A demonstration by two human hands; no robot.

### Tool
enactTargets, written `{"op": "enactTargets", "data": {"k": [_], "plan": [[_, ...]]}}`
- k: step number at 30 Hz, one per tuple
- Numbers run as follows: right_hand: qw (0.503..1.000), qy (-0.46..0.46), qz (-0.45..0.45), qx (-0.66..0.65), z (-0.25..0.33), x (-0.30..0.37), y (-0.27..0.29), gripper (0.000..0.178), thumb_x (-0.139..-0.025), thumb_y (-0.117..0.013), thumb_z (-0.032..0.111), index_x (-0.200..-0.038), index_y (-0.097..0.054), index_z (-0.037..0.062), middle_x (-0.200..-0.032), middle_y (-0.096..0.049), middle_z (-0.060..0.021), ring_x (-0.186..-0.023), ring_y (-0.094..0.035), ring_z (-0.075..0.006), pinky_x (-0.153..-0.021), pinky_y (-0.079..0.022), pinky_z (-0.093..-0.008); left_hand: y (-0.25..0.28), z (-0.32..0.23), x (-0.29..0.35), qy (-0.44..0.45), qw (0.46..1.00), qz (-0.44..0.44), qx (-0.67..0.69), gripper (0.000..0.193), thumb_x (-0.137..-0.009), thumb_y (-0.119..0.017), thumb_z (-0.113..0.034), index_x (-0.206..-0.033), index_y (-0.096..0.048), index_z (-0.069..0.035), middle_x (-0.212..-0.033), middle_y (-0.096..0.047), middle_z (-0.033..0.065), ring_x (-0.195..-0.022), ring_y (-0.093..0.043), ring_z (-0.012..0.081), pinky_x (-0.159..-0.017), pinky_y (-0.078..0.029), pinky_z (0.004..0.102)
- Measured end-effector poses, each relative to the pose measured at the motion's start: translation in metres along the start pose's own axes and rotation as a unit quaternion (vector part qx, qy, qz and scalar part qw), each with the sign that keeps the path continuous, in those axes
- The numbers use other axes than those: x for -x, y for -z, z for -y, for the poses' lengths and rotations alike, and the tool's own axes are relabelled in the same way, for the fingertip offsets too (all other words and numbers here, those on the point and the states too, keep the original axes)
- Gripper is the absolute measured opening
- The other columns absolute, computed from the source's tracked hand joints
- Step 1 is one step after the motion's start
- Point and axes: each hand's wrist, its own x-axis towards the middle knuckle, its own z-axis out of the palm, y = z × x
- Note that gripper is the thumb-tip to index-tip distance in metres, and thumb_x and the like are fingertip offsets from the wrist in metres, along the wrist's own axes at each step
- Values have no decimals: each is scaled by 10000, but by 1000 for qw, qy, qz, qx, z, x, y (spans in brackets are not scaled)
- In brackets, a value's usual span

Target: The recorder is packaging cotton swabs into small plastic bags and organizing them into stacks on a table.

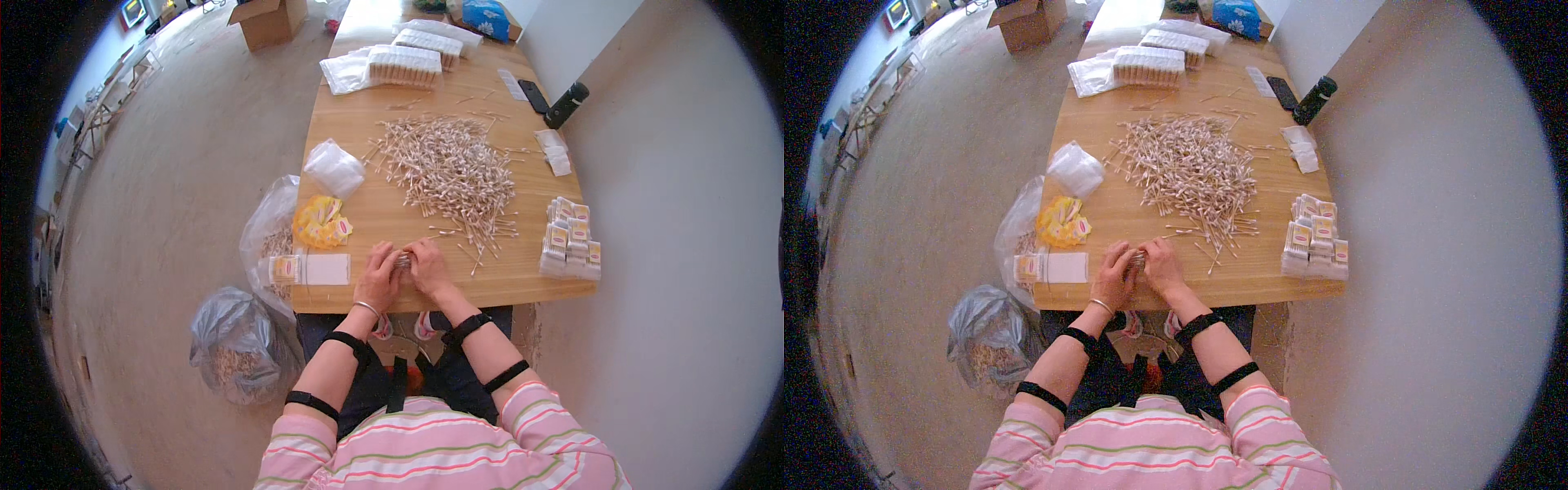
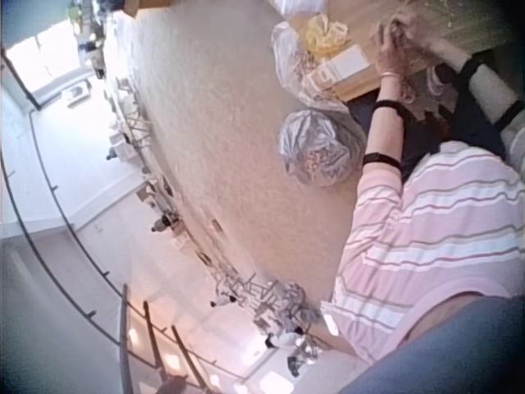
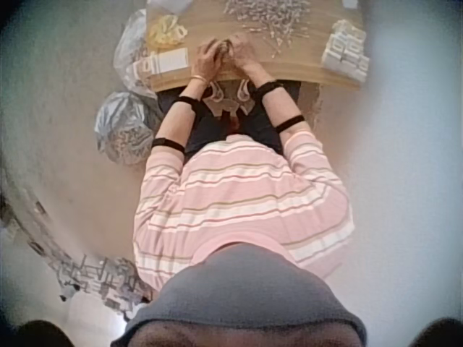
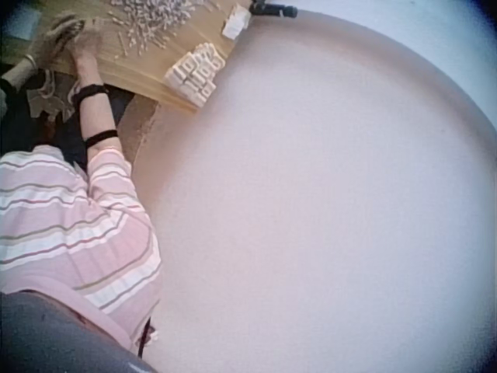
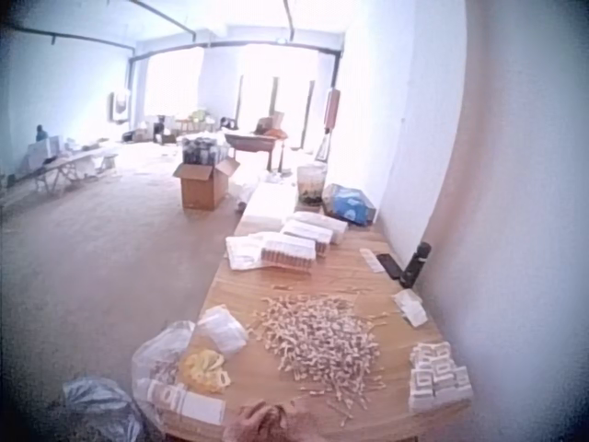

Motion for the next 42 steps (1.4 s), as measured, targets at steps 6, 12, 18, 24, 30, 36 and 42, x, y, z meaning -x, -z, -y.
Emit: {"op": "enactTargets", "data": {"k": [6,12,18,24,30,36,42], "plan": [[984,-29,-122,123,-21,-5,29,115,-757,-612,57,-864,-640,86,-911,-557,-94,-908,-526,-298,-809,-433,-398,6,5,0,-59,997,41,12,299,-772,-626,-54,-1068,-590,-54,-1103,-588,113,-1121,-515,299,-1041,-361,427],[983,13,-71,171,-24,-19,32,81,-770,-608,130,-839,-644,104,-902,-547,-69,-900,-507,-273,-813,-425,-385,10,2,-1,-55,995,83,12,415,-771,-614,-45,-1176,-526,-42,-1200,-539,152,-1182,-472,333,-1050,-343,432],[986,5,7,166,17,-16,-1,79,-786,-577,155,-825,-638,121,-915,-553,-72,-925,-507,-273,-813,-420,-383,8,-1,-1,-7,999,41,-1,576,-745,-661,-85,-1269,-429,-32,-1275,-468,163,-1235,-401,337,-1055,-336,418],[996,-30,-68,-58,5,-5,-6,162,-789,-546,79,-935,-610,56,-1065,-557,-116,-1047,-500,-296,-886,-406,-400,9,-3,-1,5,999,43,-2,572,-747,-645,-79,-1271,-421,-27,-1264,-474,169,-1236,-405,337,-1054,-336,413],[940,-111,-68,-315,16,8,-25,313,-802,-480,27,-1111,-523,13,-1296,-458,-178,-1236,-409,-326,-1050,-307,-391,8,4,0,-17,998,52,26,536,-752,-614,-43,-1257,-436,-25,-1253,-484,182,-1219,-427,340,-1044,-348,411],[999,25,-24,-37,24,17,-13,521,-847,-494,150,-1318,-359,-26,-1431,-296,-206,-1343,-258,-345,-1114,-195,-411,6,13,3,5,997,16,76,506,-788,-539,18,-1281,-438,-31,-1274,-489,209,-1190,-467,363,-1011,-374,415],[954,124,144,233,35,27,-10,710,-852,-520,358,-1393,-262,-23,-1468,-222,-206,-1385,-163,-341,-1126,-144,-459,4,19,3,115,979,-62,157,470,-810,-442,38,-1276,-447,-22,-1220,-521,215,-1170,-483,357,-993,-380,392]]}}
